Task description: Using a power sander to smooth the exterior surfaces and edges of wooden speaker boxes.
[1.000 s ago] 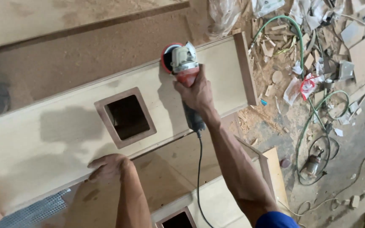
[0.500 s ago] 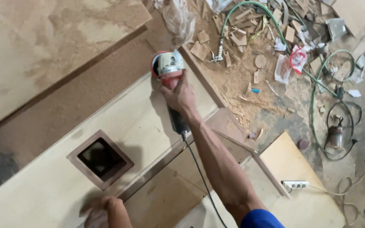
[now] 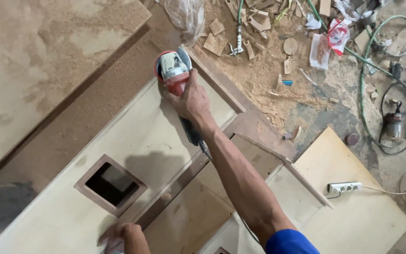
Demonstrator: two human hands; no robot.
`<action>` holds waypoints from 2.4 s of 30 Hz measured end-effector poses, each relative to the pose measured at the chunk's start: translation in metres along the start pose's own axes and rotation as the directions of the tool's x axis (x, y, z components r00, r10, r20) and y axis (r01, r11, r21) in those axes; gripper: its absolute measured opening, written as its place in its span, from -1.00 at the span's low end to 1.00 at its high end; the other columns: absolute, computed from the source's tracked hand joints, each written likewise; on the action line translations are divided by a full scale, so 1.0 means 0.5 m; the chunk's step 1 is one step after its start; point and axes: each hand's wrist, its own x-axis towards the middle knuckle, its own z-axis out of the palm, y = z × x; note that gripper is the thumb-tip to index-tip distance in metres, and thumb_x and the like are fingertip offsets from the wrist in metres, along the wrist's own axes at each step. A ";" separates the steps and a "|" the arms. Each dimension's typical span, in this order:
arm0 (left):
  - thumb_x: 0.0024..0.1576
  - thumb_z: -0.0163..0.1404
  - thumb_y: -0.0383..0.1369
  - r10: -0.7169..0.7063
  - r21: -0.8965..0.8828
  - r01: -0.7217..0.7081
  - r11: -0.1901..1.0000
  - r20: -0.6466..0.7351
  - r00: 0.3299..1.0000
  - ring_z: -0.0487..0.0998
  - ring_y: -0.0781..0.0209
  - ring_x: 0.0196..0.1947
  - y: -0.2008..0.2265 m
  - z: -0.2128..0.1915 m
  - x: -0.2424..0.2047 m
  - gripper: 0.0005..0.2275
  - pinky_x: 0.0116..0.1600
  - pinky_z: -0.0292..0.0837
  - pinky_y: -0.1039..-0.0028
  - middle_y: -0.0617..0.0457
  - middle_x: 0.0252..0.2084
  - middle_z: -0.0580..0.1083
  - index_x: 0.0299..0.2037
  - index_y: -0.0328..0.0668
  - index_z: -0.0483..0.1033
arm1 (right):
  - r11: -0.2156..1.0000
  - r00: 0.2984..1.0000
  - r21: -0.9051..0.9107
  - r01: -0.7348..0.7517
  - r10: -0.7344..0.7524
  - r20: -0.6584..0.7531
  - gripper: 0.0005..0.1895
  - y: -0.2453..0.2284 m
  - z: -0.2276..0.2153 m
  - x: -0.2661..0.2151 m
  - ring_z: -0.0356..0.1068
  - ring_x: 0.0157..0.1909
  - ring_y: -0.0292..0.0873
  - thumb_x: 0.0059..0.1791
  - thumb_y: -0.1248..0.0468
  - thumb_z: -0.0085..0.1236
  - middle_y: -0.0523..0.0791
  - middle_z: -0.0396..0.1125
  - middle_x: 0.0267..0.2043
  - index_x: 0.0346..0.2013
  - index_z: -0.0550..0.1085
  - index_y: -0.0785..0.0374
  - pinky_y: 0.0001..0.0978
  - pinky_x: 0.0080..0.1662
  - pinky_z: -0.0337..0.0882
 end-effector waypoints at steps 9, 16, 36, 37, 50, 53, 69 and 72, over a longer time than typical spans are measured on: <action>0.34 -0.28 0.12 0.014 -0.242 -0.014 0.970 -0.001 1.000 0.48 0.15 0.19 -0.030 0.066 -0.171 -0.47 0.40 0.20 -0.16 0.12 0.29 0.43 0.31 -0.05 0.37 | 0.994 0.995 -0.055 0.092 -0.090 0.050 -0.38 -0.039 0.071 -0.065 0.42 -0.41 0.14 -0.18 0.03 0.14 0.03 0.45 -0.34 0.02 0.09 0.16 -0.02 -0.40 0.34; 0.34 -0.19 -0.02 -0.105 -0.280 0.124 0.952 0.082 0.991 0.37 -0.34 0.21 0.020 -0.015 0.023 -0.54 0.24 0.45 -0.08 -0.02 0.20 0.47 0.30 -0.12 0.40 | 1.000 0.999 -0.014 -0.001 0.002 0.054 -0.43 -0.010 0.008 -0.067 0.45 -0.26 0.06 -0.14 0.04 0.17 0.09 0.39 -0.06 0.00 0.10 0.13 -0.05 -0.29 0.56; 0.21 0.08 -0.28 -0.490 -0.191 0.660 0.726 0.531 0.692 0.23 0.20 0.49 0.119 -0.187 0.347 -0.72 0.62 0.01 0.61 0.41 -0.04 0.64 0.12 -0.01 0.58 | 0.966 0.991 -0.224 0.131 -0.132 0.010 -0.28 0.017 0.042 -0.049 0.43 -0.16 0.16 -0.26 -0.13 0.17 -0.01 0.41 -0.13 0.03 0.18 0.13 0.15 -0.13 0.37; 0.24 -0.02 -0.27 -0.475 0.087 0.502 0.860 0.495 0.728 0.18 0.19 0.50 0.122 -0.187 0.334 -0.70 0.63 -0.01 0.59 0.34 0.04 0.53 0.17 -0.05 0.47 | 0.973 0.996 -0.216 0.085 -0.082 0.023 -0.29 0.005 0.050 -0.061 0.41 -0.01 0.23 -0.26 -0.11 0.25 0.07 0.41 -0.09 0.03 0.19 0.06 0.17 0.04 0.35; 0.45 -0.42 0.10 -0.019 0.469 -0.322 -0.822 0.543 0.840 0.08 -0.08 0.52 0.057 -0.086 0.074 -0.37 0.59 -0.03 0.19 -0.30 0.48 0.02 0.48 -0.23 -0.26 | 0.954 0.946 -0.276 0.118 -0.023 0.323 -0.30 -0.098 0.221 -0.208 0.46 0.11 0.23 -0.25 -0.12 0.27 0.10 0.48 -0.09 0.02 0.11 -0.09 0.10 0.17 0.39; 0.44 -0.34 0.08 -0.074 0.487 -0.420 -0.766 0.582 0.810 0.24 -0.25 0.40 0.054 -0.077 0.057 -0.38 0.45 0.24 0.14 -0.39 0.37 0.12 0.39 -0.36 -0.20 | 0.960 0.966 -0.269 0.071 0.001 0.257 -0.30 -0.110 0.181 -0.206 0.43 0.15 0.27 -0.22 -0.07 0.28 0.15 0.48 -0.07 0.06 0.11 -0.07 0.14 0.20 0.36; 0.40 -0.38 0.11 -0.007 0.500 -0.360 -0.788 0.577 0.817 0.26 -0.40 0.40 0.025 -0.056 -0.033 -0.29 0.42 0.24 -0.05 -0.51 0.42 0.12 0.44 -0.47 -0.19 | 0.943 0.976 -0.259 0.209 -0.219 -0.013 -0.38 0.022 -0.019 -0.019 0.42 0.07 0.34 -0.20 0.02 0.33 0.20 0.40 -0.10 0.05 0.30 0.10 0.26 0.07 0.33; 0.42 -0.43 0.19 0.042 0.549 -0.287 -0.785 0.509 0.859 0.17 -0.33 0.48 0.040 -0.078 0.026 -0.26 0.50 0.12 -0.06 -0.42 0.51 0.02 0.50 -0.34 -0.29 | 0.950 0.988 -0.280 0.140 -0.154 -0.030 -0.31 0.028 -0.003 -0.026 0.33 0.17 0.39 -0.21 -0.06 0.32 0.22 0.36 0.01 0.08 0.26 0.11 0.29 0.16 0.26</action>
